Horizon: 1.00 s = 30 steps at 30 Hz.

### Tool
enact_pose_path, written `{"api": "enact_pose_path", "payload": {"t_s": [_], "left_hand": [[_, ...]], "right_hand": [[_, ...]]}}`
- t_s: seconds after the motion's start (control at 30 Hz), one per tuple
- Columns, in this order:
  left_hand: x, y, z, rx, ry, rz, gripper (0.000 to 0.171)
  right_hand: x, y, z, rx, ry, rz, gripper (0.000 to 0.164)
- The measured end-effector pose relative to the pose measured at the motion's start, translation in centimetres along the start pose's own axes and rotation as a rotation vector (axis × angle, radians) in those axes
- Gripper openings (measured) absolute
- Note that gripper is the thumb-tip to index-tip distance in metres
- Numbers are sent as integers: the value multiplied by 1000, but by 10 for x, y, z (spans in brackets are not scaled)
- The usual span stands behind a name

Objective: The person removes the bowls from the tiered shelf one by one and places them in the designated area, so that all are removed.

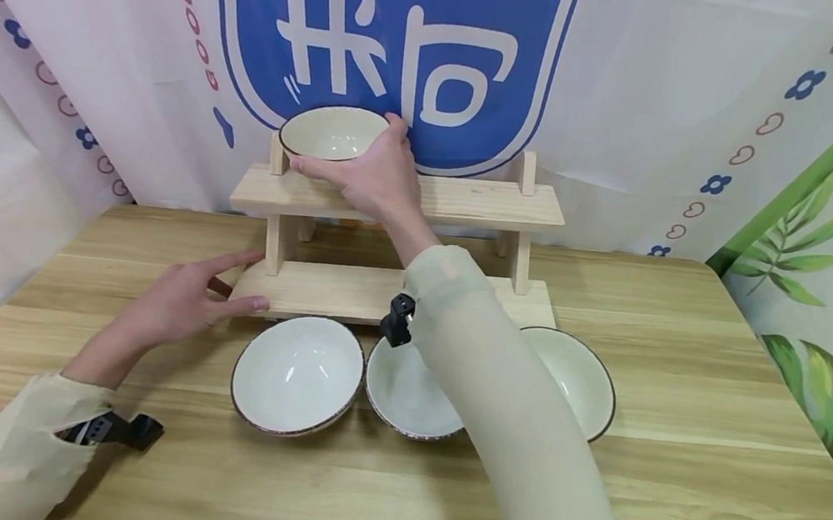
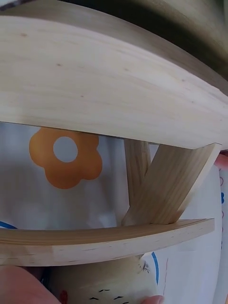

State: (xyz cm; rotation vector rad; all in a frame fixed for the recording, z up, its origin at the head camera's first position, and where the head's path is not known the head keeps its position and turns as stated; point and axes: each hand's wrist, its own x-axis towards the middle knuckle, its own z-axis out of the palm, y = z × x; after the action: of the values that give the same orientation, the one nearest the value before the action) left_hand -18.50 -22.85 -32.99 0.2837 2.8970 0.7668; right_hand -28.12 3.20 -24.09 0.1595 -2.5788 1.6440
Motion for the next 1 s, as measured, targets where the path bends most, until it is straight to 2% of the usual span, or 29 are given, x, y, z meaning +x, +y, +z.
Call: {"api": "enact_pose_path", "payload": {"t_s": [0.43, 1.0], "left_hand": [[0, 2, 0, 4, 5, 11, 90], [0, 0, 0, 2, 7, 9, 90]], "right_hand": [[-11, 4, -16, -43, -7, -44, 133], [-37, 8, -47, 89, -58, -111, 125]]}}
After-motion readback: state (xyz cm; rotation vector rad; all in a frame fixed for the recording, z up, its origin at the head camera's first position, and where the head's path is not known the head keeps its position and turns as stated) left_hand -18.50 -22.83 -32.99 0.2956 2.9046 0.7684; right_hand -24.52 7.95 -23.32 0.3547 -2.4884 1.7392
